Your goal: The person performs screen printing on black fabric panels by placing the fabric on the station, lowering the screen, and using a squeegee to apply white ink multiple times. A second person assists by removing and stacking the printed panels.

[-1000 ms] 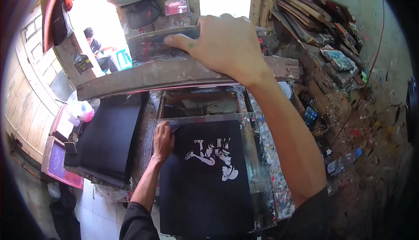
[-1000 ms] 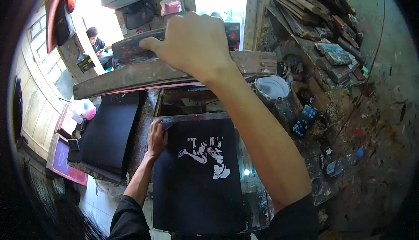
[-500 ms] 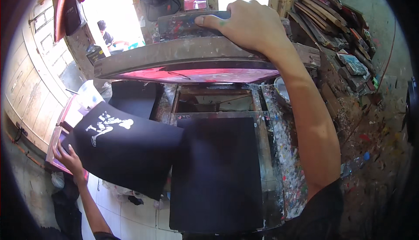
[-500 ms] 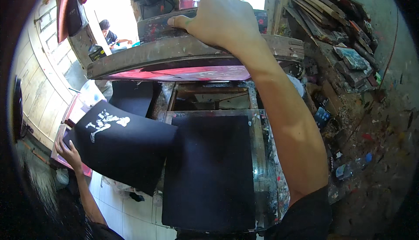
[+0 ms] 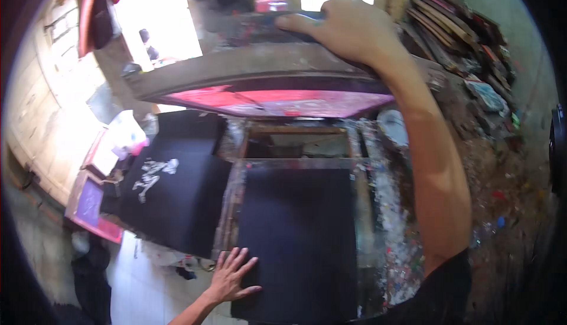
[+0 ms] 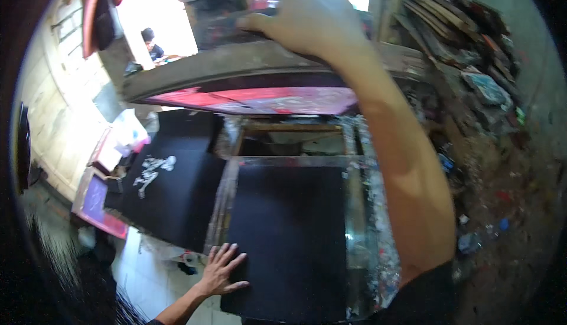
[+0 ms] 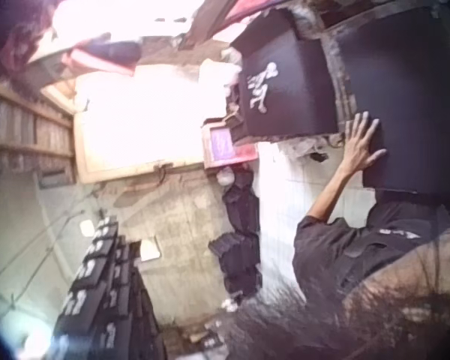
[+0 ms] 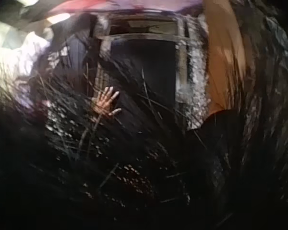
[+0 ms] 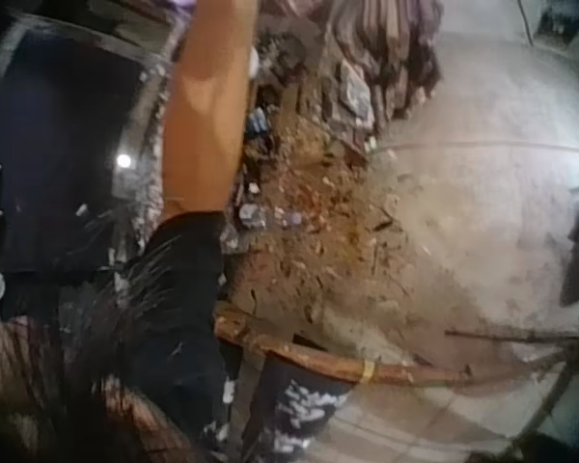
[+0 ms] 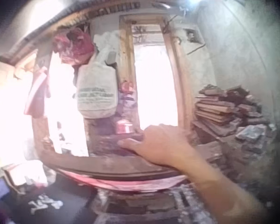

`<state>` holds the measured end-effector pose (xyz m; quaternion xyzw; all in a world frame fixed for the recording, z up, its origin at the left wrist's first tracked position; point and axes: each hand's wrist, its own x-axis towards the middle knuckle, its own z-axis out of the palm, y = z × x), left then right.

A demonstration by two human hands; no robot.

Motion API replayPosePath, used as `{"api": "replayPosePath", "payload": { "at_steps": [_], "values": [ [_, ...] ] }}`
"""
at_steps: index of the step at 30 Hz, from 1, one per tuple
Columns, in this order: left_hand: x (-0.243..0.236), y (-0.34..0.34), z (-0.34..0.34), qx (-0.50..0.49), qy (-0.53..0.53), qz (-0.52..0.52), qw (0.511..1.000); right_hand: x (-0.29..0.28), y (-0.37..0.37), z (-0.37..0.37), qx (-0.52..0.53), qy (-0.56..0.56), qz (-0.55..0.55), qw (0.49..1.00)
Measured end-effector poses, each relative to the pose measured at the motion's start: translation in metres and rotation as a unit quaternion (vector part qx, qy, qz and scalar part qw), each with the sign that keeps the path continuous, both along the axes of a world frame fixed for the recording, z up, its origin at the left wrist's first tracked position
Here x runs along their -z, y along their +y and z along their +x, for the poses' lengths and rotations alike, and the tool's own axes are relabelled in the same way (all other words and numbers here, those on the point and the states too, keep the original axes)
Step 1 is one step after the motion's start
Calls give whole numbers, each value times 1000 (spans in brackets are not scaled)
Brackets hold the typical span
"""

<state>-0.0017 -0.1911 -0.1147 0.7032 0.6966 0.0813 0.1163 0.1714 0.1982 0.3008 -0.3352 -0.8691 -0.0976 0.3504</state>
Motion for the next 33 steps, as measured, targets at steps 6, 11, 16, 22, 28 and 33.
{"api": "replayPosePath", "payload": {
  "at_steps": [6,11,16,22,28,33],
  "values": [
    [-12,9,-1,21,46,-34,998,14,-40,17,55,14,-1,998],
    [-105,39,26,-89,-339,224,910,103,-114,25,-23,46,63,997],
    [-115,46,85,-300,-747,111,582,232,-165,92,-62,-112,-43,991],
    [-8,18,79,-330,-769,79,542,305,-126,76,-149,-228,-309,911],
    [-14,15,84,-380,-738,85,550,327,-172,87,-152,-208,-204,945],
    [-9,15,77,-369,-749,83,544,360,-41,30,-81,-183,-50,978]
  ]
}}
